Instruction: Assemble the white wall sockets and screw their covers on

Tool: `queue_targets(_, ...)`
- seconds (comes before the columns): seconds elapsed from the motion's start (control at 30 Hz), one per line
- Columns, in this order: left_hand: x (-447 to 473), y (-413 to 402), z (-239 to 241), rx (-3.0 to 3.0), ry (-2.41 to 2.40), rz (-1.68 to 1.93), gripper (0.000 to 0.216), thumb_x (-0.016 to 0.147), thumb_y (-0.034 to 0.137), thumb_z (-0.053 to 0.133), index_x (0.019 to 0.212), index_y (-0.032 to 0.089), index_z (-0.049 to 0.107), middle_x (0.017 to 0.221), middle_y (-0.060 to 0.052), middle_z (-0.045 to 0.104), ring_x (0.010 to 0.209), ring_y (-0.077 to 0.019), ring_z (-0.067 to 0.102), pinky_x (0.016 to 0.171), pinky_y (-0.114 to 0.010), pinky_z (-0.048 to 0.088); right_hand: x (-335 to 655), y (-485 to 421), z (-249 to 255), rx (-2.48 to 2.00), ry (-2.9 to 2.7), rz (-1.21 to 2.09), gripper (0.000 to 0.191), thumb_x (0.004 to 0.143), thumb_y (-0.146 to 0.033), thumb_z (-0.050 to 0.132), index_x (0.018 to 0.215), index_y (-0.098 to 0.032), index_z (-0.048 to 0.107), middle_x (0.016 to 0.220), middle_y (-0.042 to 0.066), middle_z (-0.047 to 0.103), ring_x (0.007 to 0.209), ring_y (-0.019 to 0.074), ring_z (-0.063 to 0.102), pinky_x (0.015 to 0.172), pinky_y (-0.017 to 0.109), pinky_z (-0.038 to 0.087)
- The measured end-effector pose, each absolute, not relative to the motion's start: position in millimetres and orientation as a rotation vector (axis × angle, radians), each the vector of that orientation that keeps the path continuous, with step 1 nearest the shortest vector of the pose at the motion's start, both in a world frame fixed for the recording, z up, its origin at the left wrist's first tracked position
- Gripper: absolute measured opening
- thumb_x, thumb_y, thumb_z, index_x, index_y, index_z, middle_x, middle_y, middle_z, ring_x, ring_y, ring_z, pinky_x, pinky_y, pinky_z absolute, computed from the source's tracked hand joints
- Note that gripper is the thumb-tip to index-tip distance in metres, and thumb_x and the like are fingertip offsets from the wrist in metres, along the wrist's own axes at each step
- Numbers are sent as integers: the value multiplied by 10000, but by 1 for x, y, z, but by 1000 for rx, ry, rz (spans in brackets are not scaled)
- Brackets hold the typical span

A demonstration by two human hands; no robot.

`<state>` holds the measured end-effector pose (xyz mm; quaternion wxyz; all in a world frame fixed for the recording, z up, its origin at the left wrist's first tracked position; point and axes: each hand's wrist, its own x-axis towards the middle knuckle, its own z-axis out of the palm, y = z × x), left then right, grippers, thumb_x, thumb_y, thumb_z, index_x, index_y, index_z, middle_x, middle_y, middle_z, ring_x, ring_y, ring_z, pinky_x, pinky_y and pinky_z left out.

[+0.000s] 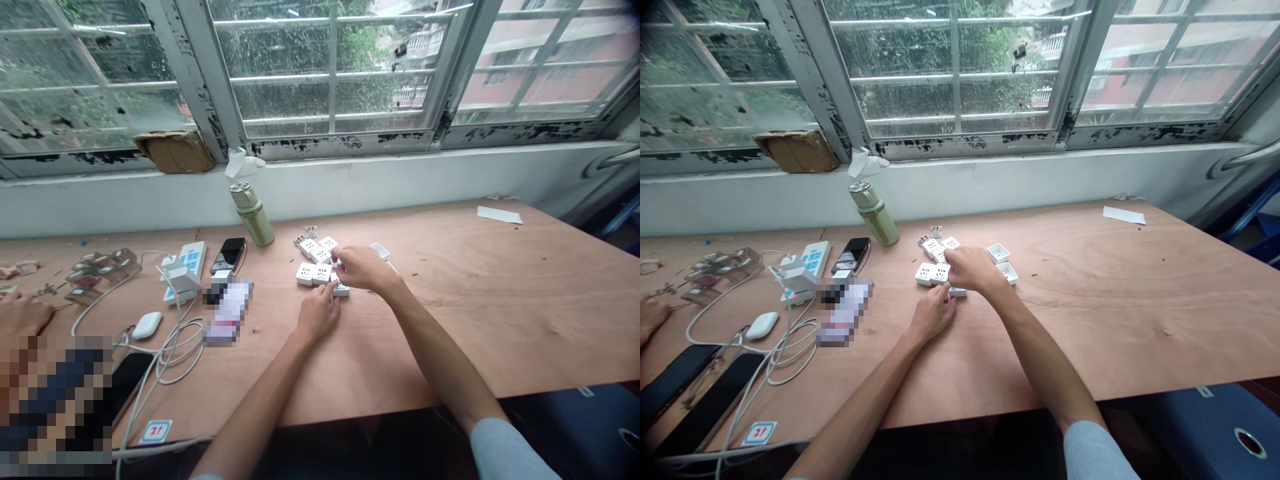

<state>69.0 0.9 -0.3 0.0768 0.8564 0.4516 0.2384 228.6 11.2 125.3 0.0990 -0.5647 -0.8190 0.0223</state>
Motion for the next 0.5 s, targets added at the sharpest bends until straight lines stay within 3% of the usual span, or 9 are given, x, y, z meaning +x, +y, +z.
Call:
queue_targets(0.23,69,1,0,2562,1357,697,322,897,225,468,1217,230,502,913,-41,604,797,-180,571,653,-272,423,228,12,125,-1695,-2435,34,156,828,-158,467,922,-191,587,860,53,653,710,142,514,567,283,213)
queue_targets(0.5,69,0,1,2537,1357,694,309,889,213,470,1193,234,517,899,-42,604,796,-182,572,662,-274,430,228,10,127,-1674,-2446,64,211,788,-145,486,964,-189,593,891,54,652,737,148,518,574,280,226)
